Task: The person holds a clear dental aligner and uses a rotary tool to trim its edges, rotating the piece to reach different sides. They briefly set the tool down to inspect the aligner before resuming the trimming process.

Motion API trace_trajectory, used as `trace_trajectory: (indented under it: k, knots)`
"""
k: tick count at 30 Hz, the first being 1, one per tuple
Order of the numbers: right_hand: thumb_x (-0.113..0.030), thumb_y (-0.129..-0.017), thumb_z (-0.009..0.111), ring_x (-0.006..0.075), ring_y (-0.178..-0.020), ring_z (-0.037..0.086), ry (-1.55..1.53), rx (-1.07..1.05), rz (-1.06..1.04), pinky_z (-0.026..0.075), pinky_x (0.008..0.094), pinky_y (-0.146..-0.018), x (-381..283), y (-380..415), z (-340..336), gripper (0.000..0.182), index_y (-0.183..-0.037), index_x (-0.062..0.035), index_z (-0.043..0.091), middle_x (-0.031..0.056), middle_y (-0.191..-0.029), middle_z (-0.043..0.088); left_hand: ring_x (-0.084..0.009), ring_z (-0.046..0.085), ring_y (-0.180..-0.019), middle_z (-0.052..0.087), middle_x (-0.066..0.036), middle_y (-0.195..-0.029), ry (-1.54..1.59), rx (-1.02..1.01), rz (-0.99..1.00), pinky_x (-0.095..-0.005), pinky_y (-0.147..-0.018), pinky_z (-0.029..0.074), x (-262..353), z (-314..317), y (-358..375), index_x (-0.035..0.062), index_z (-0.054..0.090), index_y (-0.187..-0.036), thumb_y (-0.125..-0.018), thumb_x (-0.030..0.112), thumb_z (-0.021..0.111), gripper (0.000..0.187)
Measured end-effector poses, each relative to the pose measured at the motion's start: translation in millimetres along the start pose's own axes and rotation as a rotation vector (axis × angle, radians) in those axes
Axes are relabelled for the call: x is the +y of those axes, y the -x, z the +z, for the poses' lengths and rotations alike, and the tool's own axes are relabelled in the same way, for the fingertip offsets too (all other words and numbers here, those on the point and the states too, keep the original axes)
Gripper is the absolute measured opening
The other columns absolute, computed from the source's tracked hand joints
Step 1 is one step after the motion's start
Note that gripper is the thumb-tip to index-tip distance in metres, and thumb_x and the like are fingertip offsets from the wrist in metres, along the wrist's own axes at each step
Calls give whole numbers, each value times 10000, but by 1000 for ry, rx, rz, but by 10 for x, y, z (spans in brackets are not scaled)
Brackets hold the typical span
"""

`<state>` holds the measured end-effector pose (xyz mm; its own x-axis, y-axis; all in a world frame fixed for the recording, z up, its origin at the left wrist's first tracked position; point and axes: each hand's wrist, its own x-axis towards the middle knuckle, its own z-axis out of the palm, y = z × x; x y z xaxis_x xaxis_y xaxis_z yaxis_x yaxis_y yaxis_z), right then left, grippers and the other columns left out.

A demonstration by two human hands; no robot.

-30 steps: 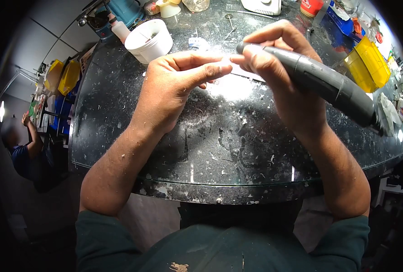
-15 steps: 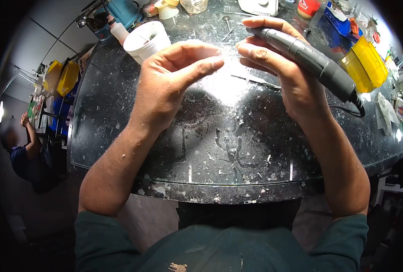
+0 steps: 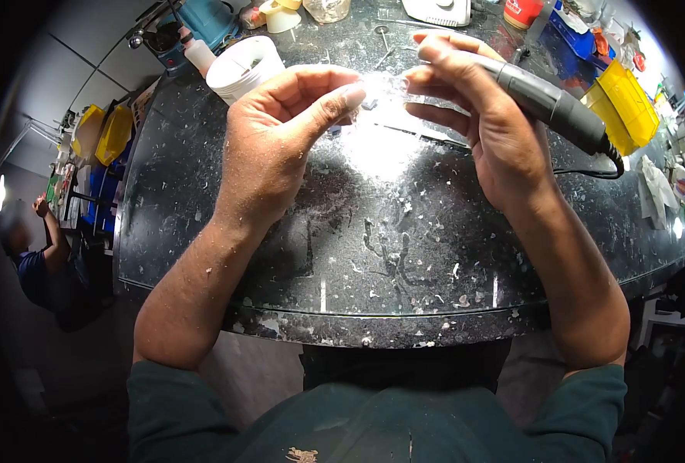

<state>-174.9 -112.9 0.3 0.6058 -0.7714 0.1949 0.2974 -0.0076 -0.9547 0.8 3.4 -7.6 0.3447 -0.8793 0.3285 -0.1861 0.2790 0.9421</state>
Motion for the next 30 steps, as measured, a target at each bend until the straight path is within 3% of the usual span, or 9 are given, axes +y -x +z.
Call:
trace_trajectory:
  k: [4, 9, 12, 15, 18, 21, 24, 28, 30]
  knots:
    - [-321, -995, 586, 164, -969, 693, 160, -29, -329, 574, 359, -921, 66, -26, -119, 390, -1257, -33, 609, 81, -1062, 681, -118, 683, -897, 727, -81, -995, -12, 63, 59, -245, -841, 551, -17, 0, -6, -10, 697, -1086, -920, 111, 720, 207]
    - [-205, -971, 594, 310, -974, 722, 27, 7, -145, 613, 365, -870, -94, 48, -9, 225, -1046, 6, 579, 152, -1030, 662, -132, 692, -908, 728, -91, -998, -41, 58, 68, -258, -846, 560, -8, -3, -3, -14, 697, -1079, -905, 105, 735, 214]
    - [-191, -973, 580, 320, -971, 722, -195, -210, -240, 617, 369, -869, -112, 60, -54, 193, -1017, -3, 569, 143, -1005, 658, -154, 706, -908, 726, -107, -1010, -38, 34, 37, -295, -849, 578, 5, -2, 17, -10, 695, -1091, -907, 109, 730, 221]
    - [-180, -974, 573, 321, -971, 722, 43, -25, -202, 618, 375, -868, -137, 101, 76, 177, -994, -5, 563, 140, -994, 655, -171, 715, -908, 724, -120, -1018, -3, 20, -3, -324, -847, 592, -3, -4, 18, -6, 693, -1104, -910, 112, 725, 230]
    - [-176, -973, 573, 321, -974, 721, -47, -43, -323, 619, 382, -864, -57, 164, 97, 168, -984, -9, 559, 142, -994, 652, -172, 717, -908, 723, -124, -1015, 45, 15, -18, -321, -842, 597, -7, -12, 13, -9, 692, -1102, -906, 105, 727, 229]
    - [-170, -971, 574, 316, -957, 725, -248, -218, -221, 619, 384, -862, -200, 130, 27, 160, -977, -11, 556, 140, -954, 657, -173, 716, -917, 723, -122, -1013, 46, 17, -19, -317, -845, 597, -5, -6, 20, -8, 693, -1098, -905, 95, 726, 222]
    - [-159, -971, 572, 312, -939, 730, -19, -15, -339, 619, 383, -860, -17, 150, 97, 149, -972, -11, 553, 140, -912, 665, -174, 715, -927, 724, -118, -1010, -14, 21, 13, -317, -851, 597, 2, 15, 38, -5, 694, -1093, -902, 84, 726, 213]
    - [-150, -971, 570, 308, -925, 733, 68, -38, -188, 619, 382, -859, -168, 80, 22, 141, -968, -10, 554, 140, -880, 672, -175, 716, -928, 725, -114, -1006, -54, 15, 54, -319, -853, 598, -10, 24, 48, -6, 696, -1086, -893, 74, 733, 211]
    - [-147, -973, 567, 307, -929, 732, -159, -152, -210, 620, 383, -857, -238, 144, 61, 137, -970, -10, 554, 142, -886, 676, -157, 712, -901, 732, -110, -978, -30, 23, 40, -290, -837, 590, 12, 45, 48, -13, 698, -1066, -886, 77, 745, 207]
